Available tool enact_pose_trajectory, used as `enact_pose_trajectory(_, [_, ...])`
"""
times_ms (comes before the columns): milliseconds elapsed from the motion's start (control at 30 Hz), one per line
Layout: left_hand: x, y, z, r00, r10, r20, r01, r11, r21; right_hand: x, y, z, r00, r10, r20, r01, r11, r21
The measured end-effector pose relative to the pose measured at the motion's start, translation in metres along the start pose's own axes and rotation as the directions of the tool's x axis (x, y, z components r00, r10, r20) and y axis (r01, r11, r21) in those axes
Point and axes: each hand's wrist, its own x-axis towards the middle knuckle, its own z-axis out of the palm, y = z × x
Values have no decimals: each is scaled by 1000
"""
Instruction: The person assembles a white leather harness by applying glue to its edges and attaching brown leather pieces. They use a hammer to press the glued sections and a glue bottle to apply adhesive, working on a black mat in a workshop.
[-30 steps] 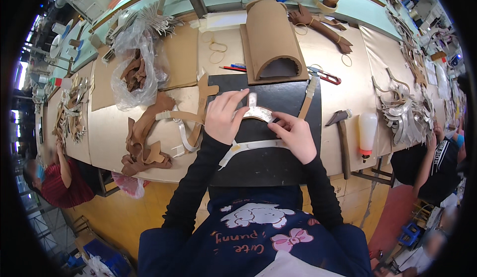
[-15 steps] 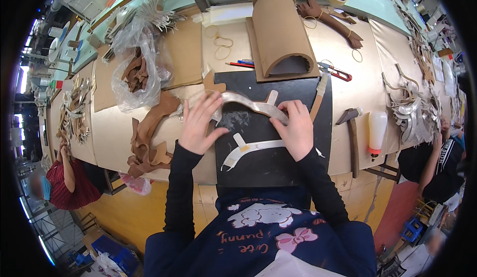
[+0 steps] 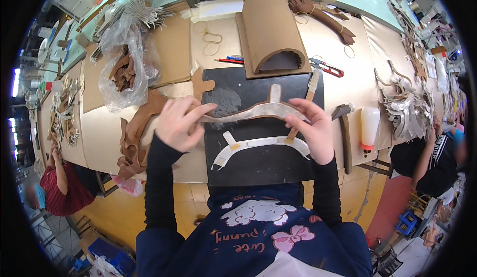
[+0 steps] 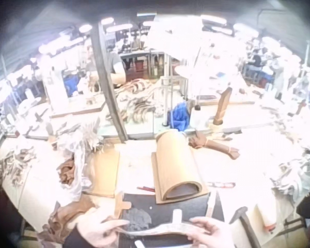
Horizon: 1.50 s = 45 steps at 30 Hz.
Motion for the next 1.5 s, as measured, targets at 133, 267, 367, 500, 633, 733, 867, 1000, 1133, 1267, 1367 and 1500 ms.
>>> enact_pose_trajectory(133, [-21, -6, -41, 963, -185, 196, 187, 982, 8, 9, 14, 29, 992, 13, 128, -14, 1000, 6])
enact_pose_trajectory(267, [-25, -48, -18, 853, -377, 362, 445, 887, -122, 19, 29, 47, 999, -32, 25, 39, 947, -319])
enact_pose_trajectory(367, [-25, -46, 2, 969, -225, -104, 247, 909, 336, 17, 33, 42, 996, -91, -19, 74, 904, -422])
enact_pose_trajectory(500, [-7, 38, 43, 902, -376, -212, 292, 893, -343, 11, 31, 28, 1000, 17, -9, -18, 966, -256])
enact_pose_trajectory(633, [26, 104, 105, 937, -328, -119, 162, 709, -686, 6, 25, 13, 968, 236, 89, -242, 968, 68])
enact_pose_trajectory(733, [31, 113, 123, 907, -394, -147, 214, 734, -645, 2, 23, 4, 954, 272, 127, -294, 930, 220])
enact_pose_trajectory(867, [31, 108, 123, 919, -361, -159, 189, 755, -627, -3, 29, 4, 950, 272, 152, -306, 910, 282])
enact_pose_trajectory(1000, [31, 105, 117, 937, -324, -130, 188, 783, -593, -3, 32, 9, 961, 229, 154, -256, 948, 188])
enact_pose_trajectory(1133, [30, 99, 116, 945, -304, -116, 170, 764, -623, 1, 30, 11, 970, 216, 111, -227, 969, 96])
enact_pose_trajectory(1267, [22, 86, 107, 893, -431, 129, 349, 482, -803, 7, 26, 12, 989, 106, 106, -93, 988, -121])
enact_pose_trajectory(1367, [19, 84, 106, 851, -494, 178, 366, 316, -875, 9, 23, 17, 998, 3, 70, 19, 954, -300])
enact_pose_trajectory(1500, [19, 86, 110, 805, -552, 217, 360, 163, -919, 11, 16, 23, 993, -1, 114, 39, 943, -331])
